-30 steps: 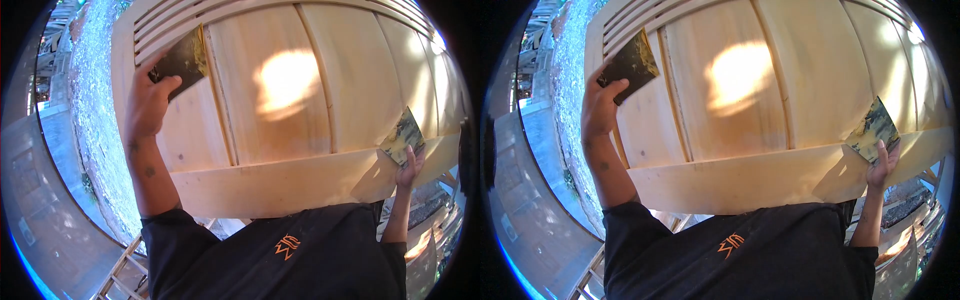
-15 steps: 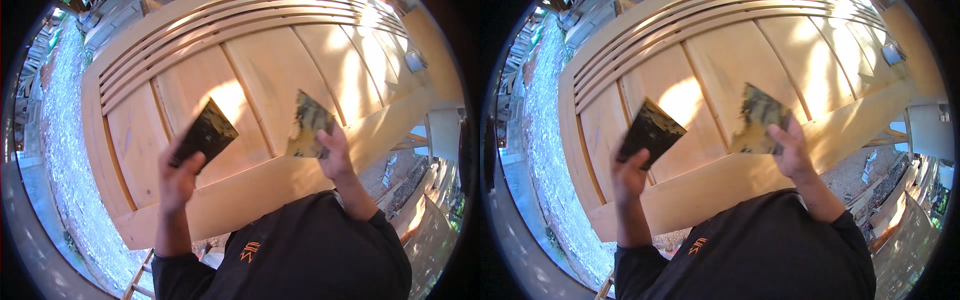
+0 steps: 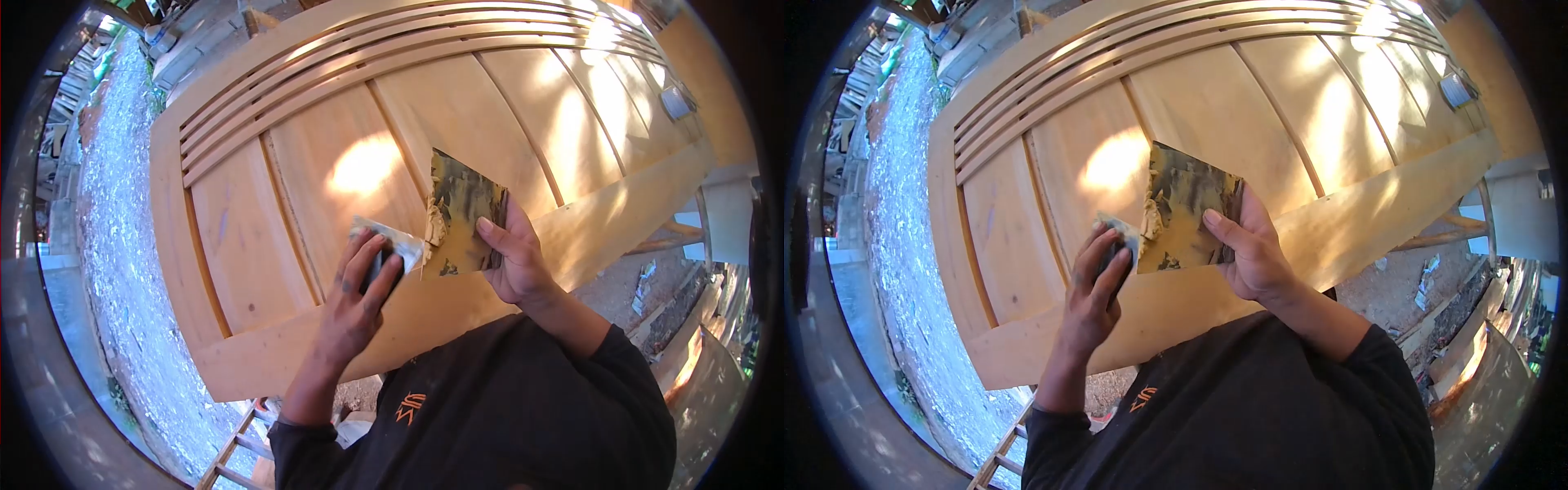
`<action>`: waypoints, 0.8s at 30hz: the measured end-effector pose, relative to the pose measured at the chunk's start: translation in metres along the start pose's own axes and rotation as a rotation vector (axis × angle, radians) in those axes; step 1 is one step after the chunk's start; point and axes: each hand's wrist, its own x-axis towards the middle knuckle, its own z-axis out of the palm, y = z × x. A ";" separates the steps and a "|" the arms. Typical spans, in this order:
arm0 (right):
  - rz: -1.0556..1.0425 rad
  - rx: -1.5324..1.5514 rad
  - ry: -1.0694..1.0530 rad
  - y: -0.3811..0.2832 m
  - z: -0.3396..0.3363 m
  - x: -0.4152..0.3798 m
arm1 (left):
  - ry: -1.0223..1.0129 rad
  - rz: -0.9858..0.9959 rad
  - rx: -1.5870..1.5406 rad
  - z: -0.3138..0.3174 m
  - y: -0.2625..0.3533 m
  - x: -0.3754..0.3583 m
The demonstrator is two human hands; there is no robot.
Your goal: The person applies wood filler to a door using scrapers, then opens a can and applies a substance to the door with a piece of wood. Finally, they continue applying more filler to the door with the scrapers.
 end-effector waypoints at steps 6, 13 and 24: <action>-0.227 -0.306 0.071 0.005 -0.001 0.000 | -0.174 -0.057 0.054 -0.053 0.022 0.027; -0.327 -0.590 0.102 0.009 0.001 0.000 | -0.413 -0.030 0.309 -0.069 0.043 0.064; -0.284 -0.698 0.137 0.007 -0.008 0.005 | -0.437 -0.047 0.299 -0.075 0.044 0.094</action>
